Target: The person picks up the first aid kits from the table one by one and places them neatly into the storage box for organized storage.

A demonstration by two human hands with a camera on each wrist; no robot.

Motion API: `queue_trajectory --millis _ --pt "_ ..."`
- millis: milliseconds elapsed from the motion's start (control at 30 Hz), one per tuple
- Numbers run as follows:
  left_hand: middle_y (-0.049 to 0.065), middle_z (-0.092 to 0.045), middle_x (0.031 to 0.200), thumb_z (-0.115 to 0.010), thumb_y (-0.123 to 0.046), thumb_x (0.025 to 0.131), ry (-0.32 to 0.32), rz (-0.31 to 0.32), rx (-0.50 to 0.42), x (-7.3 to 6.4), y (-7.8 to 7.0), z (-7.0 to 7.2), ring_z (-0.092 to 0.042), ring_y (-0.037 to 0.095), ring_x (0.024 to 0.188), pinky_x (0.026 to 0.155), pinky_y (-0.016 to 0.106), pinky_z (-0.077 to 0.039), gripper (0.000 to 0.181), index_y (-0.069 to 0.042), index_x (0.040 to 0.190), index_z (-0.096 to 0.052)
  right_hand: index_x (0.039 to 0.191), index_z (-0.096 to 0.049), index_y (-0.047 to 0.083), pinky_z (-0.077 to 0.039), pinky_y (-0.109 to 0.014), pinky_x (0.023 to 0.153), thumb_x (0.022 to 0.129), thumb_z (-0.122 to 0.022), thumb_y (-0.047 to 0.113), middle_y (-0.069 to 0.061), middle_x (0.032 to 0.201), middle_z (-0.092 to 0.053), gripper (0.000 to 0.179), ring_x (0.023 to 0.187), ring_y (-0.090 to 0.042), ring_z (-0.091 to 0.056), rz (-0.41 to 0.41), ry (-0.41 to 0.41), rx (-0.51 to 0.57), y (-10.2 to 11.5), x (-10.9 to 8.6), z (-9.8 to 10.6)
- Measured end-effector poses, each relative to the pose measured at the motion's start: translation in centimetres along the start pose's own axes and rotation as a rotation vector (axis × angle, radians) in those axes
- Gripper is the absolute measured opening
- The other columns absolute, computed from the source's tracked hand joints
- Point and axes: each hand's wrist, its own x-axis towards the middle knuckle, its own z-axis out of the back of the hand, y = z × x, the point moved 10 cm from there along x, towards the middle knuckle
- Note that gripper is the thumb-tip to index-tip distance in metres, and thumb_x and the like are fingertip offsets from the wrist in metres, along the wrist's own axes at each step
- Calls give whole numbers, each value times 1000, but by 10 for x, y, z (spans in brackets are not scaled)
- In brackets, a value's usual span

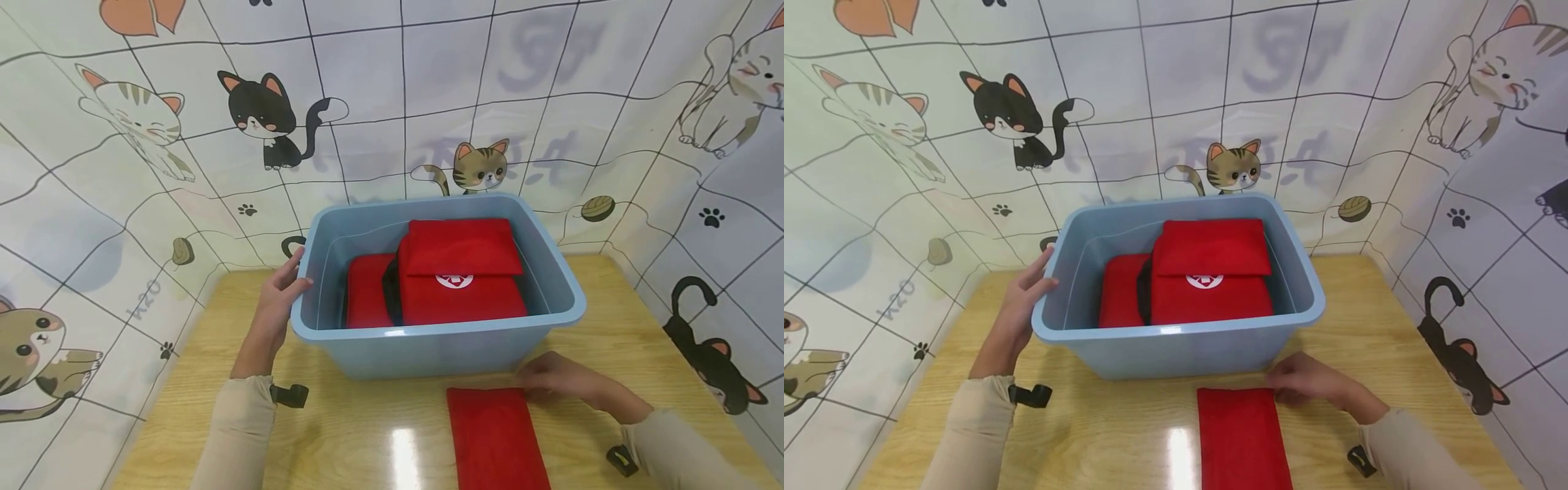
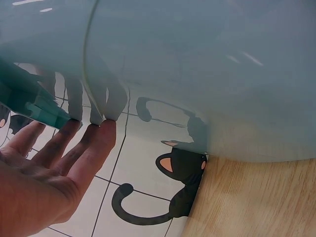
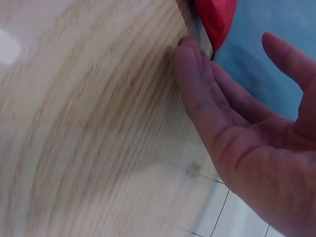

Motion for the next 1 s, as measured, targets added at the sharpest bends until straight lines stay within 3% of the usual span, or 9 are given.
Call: queue_trajectory --millis 200,500,767,867,1000 --pt "9 -41 154 -55 -16 96 3 -1 -4 0 0 -1 -42 31 134 108 53 -37 63 -34 154 -38 106 -70 -3 -58 -39 72 91 -67 23 -8 93 -70 31 82 -21 -66 -7 0 -27 1 4 -8" --pt "8 -42 153 -55 -15 96 2 -1 -8 1 1 0 -42 31 134 107 53 -36 63 -35 153 -38 121 -61 -15 -58 -41 75 86 -73 23 -16 109 -69 53 93 -25 -67 -5 8 -70 1 6 -12" --pt "8 -41 154 -55 -14 95 -1 -1 -14 0 1 0 -42 31 134 107 53 -36 64 -35 153 -39 117 -64 -13 -53 -39 82 82 -78 24 -21 112 -70 53 104 -35 -65 141 7 -241 17 11 -18" --pt "8 -40 155 -55 -14 95 -5 2 -10 0 1 0 -41 30 135 107 53 -36 63 -35 153 -40 118 -65 -11 -52 -36 83 82 -78 23 -16 112 -71 51 104 -29 -65 181 30 -249 21 11 -21" --pt "8 -41 155 -55 -14 95 -4 5 -7 0 1 0 -42 30 135 107 53 -37 63 -35 153 -40 108 -73 2 -50 -25 74 85 -76 22 -6 95 -73 31 86 -11 -63 202 90 -242 25 10 -26"
